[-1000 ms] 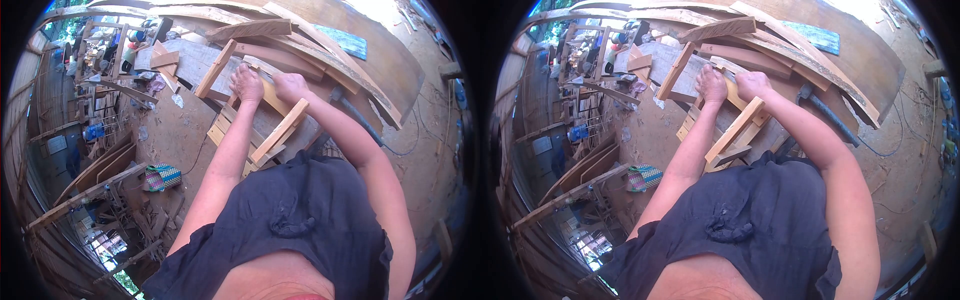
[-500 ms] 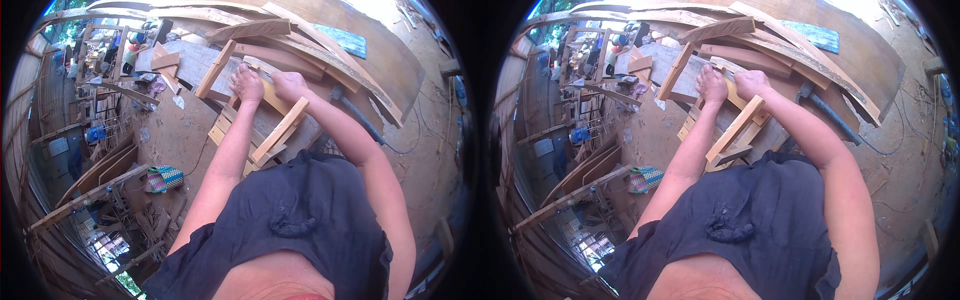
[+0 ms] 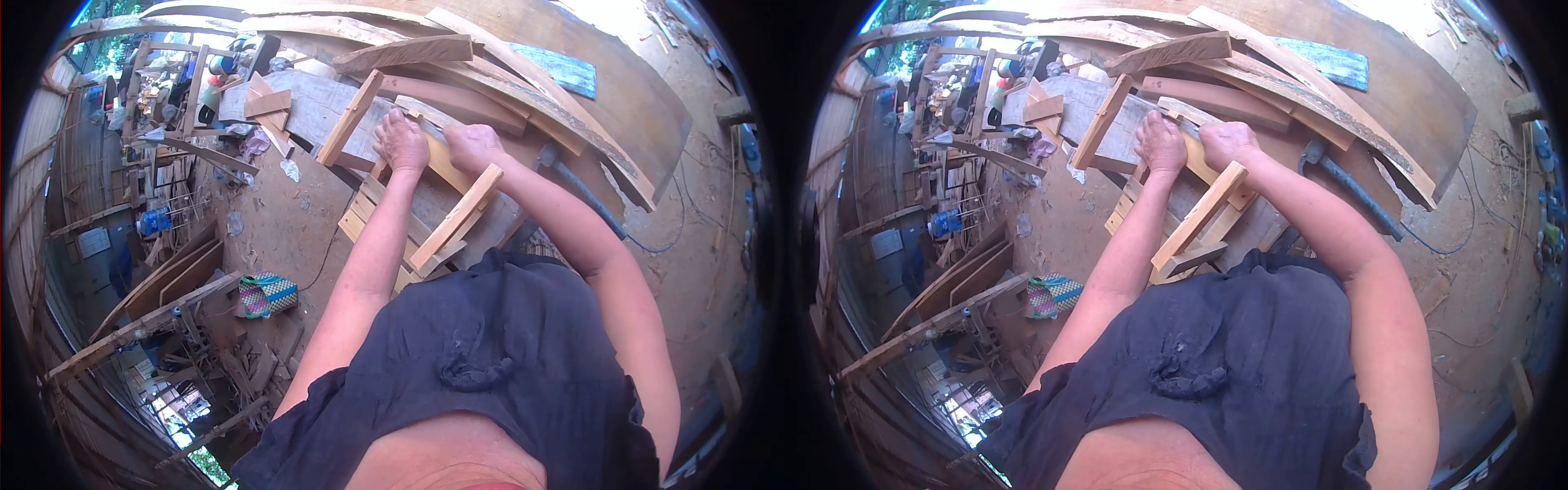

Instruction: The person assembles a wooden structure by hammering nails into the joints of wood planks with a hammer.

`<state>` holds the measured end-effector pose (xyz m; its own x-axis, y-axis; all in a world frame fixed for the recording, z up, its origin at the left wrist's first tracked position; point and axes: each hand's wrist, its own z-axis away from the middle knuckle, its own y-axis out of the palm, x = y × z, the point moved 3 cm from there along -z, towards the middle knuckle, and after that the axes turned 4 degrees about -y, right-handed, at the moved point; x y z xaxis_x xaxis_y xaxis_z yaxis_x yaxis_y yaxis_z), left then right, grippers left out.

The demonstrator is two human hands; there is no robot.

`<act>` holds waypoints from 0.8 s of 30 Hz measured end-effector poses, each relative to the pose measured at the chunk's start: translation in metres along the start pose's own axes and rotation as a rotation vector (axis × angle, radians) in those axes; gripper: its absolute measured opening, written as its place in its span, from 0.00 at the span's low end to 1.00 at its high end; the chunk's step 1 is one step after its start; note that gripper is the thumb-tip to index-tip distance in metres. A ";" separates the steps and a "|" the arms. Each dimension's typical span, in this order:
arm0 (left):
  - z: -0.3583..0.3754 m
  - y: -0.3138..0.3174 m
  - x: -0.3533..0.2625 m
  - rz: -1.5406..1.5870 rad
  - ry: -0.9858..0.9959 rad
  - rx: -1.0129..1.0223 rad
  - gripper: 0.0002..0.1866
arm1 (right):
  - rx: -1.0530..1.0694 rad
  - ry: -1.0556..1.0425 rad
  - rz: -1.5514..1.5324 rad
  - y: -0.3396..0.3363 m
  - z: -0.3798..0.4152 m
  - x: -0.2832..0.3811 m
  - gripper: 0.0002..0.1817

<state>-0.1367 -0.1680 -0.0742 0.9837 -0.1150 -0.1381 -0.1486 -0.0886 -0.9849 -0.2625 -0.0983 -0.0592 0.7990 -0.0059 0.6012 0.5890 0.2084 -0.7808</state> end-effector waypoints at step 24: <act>0.003 0.006 0.003 -0.018 0.016 -0.046 0.16 | 0.084 0.062 0.006 -0.013 0.061 -0.017 0.09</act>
<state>-0.1346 -0.1658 -0.0812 0.9846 -0.1290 -0.1179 -0.1354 -0.1367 -0.9813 -0.2908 -0.0411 -0.0490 0.8103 -0.0647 0.5825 0.5738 0.2898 -0.7660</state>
